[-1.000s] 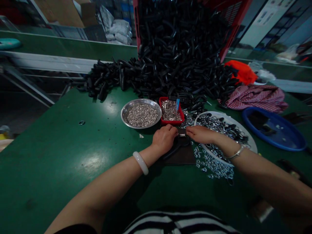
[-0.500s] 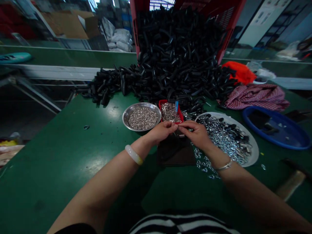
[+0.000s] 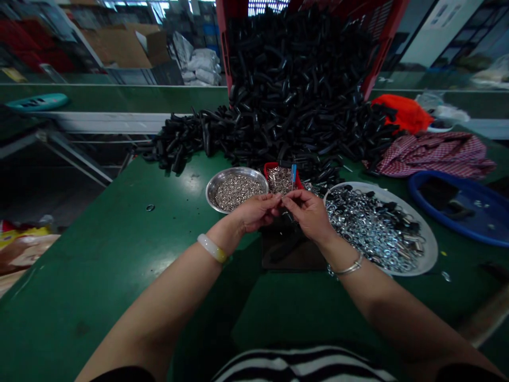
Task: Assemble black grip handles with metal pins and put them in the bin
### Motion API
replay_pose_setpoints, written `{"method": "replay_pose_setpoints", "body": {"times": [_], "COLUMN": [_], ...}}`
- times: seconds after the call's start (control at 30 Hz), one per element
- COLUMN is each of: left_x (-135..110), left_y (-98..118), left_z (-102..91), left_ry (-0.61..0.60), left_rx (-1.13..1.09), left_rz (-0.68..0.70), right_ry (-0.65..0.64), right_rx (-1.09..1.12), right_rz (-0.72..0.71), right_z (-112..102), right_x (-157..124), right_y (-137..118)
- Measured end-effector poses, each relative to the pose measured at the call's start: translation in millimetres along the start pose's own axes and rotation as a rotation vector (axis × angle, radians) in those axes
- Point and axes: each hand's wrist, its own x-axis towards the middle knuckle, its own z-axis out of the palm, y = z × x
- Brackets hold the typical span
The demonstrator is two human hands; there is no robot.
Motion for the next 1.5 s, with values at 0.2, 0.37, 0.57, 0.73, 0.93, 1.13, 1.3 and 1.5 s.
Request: {"method": "replay_pose_setpoints", "body": {"times": [0.2,0.37,0.57,0.73,0.93,1.13,1.3,1.5], "left_x": [5,-1,-7,-9,-7,-11,-15,-6], "left_y": [6,-1,-20,-27,-37,-40,-40,-42], "left_z": [-21.7,-25.5,-12.9,-11.7,-10.3,-4.6,4.2,19.6], "left_ry": [0.394,0.348,0.239,0.299,0.286,0.380,0.437,0.403], "left_rx": [0.359,0.572,0.633,0.721,0.796,1.134,1.425,1.611], "left_rz": [0.261,0.367,0.389,0.464,0.488,0.532,0.571,0.595], "right_ry": [-0.110,-0.318,-0.263,-0.199,-0.161,-0.170,-0.291,-0.332], "right_rx": [-0.582,-0.974,-1.041,-1.046,-1.162,-1.381,-1.526,-1.498], "right_rz": [-0.092,-0.108,-0.103,-0.135,-0.192,-0.311,-0.355,-0.324], "right_z": [-30,-51,-48,-41,-35,-30,-25,-27], "right_x": [-6,-30,-43,-46,-50,-53,-53,-60], "right_y": [-3,-2,9,16,21,15,7,4]}}
